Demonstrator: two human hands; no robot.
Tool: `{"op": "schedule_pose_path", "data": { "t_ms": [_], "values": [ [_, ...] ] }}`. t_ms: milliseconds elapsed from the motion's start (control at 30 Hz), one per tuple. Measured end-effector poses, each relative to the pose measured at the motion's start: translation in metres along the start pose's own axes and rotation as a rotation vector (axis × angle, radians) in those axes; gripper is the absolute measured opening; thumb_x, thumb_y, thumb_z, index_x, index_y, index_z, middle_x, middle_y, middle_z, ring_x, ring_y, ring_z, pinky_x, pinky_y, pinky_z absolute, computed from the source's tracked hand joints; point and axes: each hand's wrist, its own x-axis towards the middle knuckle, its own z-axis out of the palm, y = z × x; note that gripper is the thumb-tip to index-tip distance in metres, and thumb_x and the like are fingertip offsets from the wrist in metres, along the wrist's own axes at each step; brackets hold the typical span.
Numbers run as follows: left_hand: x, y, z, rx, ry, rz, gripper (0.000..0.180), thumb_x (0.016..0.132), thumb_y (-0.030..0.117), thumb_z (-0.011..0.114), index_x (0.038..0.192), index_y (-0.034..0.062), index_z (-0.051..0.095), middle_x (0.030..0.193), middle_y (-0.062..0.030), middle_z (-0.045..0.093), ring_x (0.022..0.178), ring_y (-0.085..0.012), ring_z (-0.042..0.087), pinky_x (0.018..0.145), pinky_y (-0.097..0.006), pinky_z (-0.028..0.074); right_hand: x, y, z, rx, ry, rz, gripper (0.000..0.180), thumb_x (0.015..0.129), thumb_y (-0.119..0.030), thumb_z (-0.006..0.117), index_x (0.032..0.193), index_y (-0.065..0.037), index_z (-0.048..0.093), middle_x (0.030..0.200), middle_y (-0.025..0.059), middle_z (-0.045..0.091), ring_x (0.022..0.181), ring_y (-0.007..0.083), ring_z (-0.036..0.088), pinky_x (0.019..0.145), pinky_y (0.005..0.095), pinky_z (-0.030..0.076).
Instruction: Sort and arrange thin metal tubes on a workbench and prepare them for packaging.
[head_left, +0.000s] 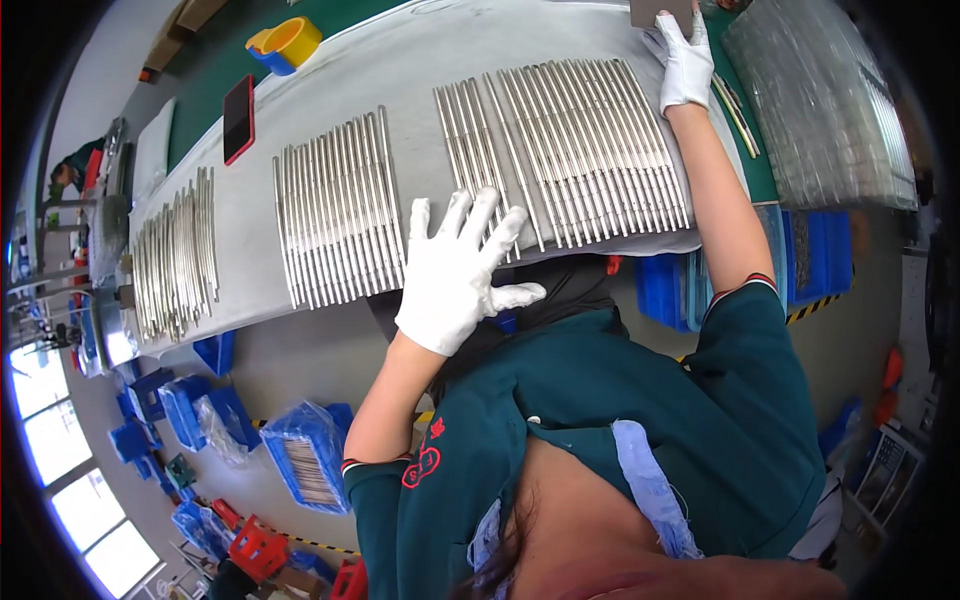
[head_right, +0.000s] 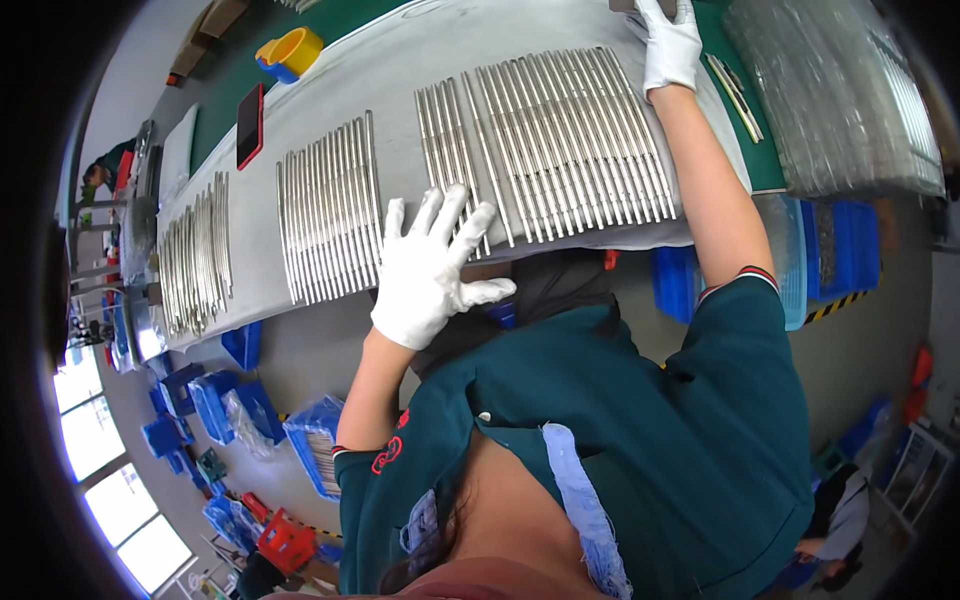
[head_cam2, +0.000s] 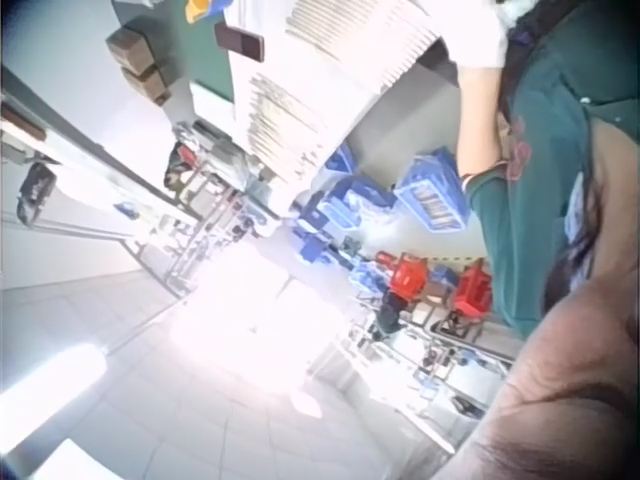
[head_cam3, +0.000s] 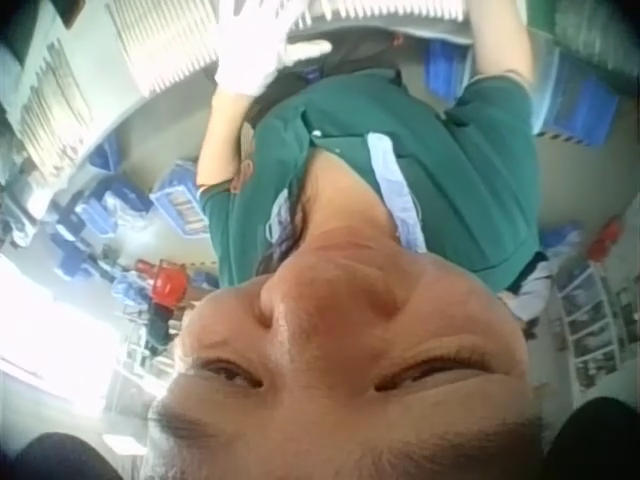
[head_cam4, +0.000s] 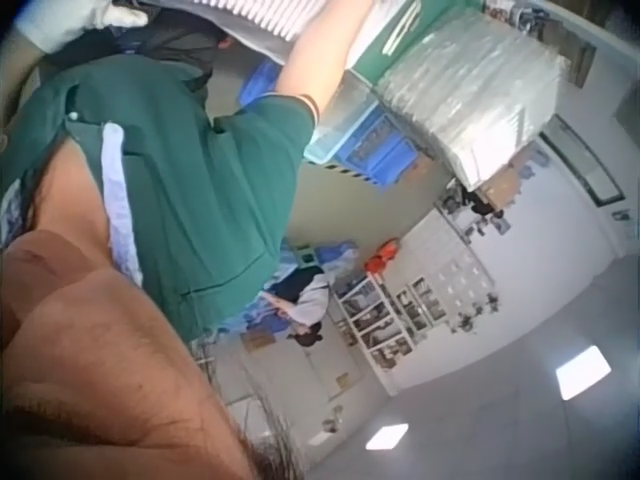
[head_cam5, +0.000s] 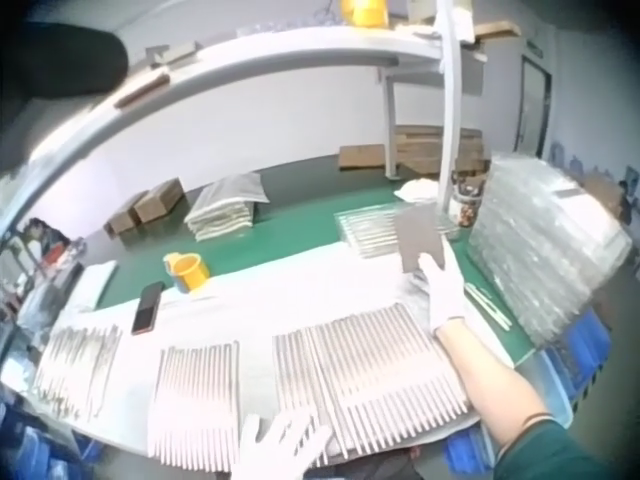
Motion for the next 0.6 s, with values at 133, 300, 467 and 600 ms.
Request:
{"op": "schedule_pose_path", "data": {
  "t_ms": [133, 300, 467, 600],
  "values": [
    [-0.024, -0.012, -0.007, 0.028, 0.026, -0.101, 0.091, 0.071, 0.069, 0.067, 0.139, 0.0117, 0.053, 0.139, -0.0212, 0.053, 0.127, -0.0376, 0.052, 0.110, -0.064, 0.028, 0.009, 0.013, -0.007, -0.002, -0.061, -0.109, 0.059, 0.094, -0.008, 0.062, 0.149, -0.003, 0.042, 0.136, 0.0084, 0.057, 0.119, 0.0198, 0.057, 0.100, 0.0303, 0.047],
    [-0.035, -0.019, -0.007, 0.072, 0.060, -0.135, 0.089, 0.072, 0.068, 0.068, 0.138, 0.0096, 0.054, 0.138, -0.0224, 0.053, 0.125, -0.0365, 0.054, 0.109, -0.062, 0.028, 0.029, 0.035, -0.034, -0.078, -0.071, -0.106, 0.071, 0.092, -0.014, 0.073, 0.153, -0.010, 0.036, 0.132, 0.0123, 0.058, 0.109, 0.0226, 0.065, 0.094, 0.0375, 0.058],
    [-0.027, -0.011, -0.002, 0.031, 0.088, -0.128, 0.091, 0.070, 0.068, 0.069, 0.137, 0.0077, 0.054, 0.137, -0.0210, 0.054, 0.126, -0.0367, 0.053, 0.110, -0.062, 0.028, 0.016, 0.027, -0.017, -0.147, -0.103, -0.179, 0.072, 0.092, -0.013, 0.073, 0.153, -0.010, 0.036, 0.131, 0.0119, 0.059, 0.108, 0.0218, 0.064, 0.093, 0.0369, 0.057],
    [-0.012, -0.002, 0.008, -0.080, 0.107, -0.062, 0.094, 0.069, 0.070, 0.069, 0.139, 0.0095, 0.053, 0.141, -0.0186, 0.054, 0.131, -0.0368, 0.051, 0.112, -0.062, 0.027, 0.014, 0.021, -0.015, -0.106, -0.045, -0.096, 0.071, 0.091, -0.011, 0.073, 0.152, -0.011, 0.038, 0.130, 0.0107, 0.059, 0.109, 0.0219, 0.063, 0.092, 0.0369, 0.056]
  ]
}}
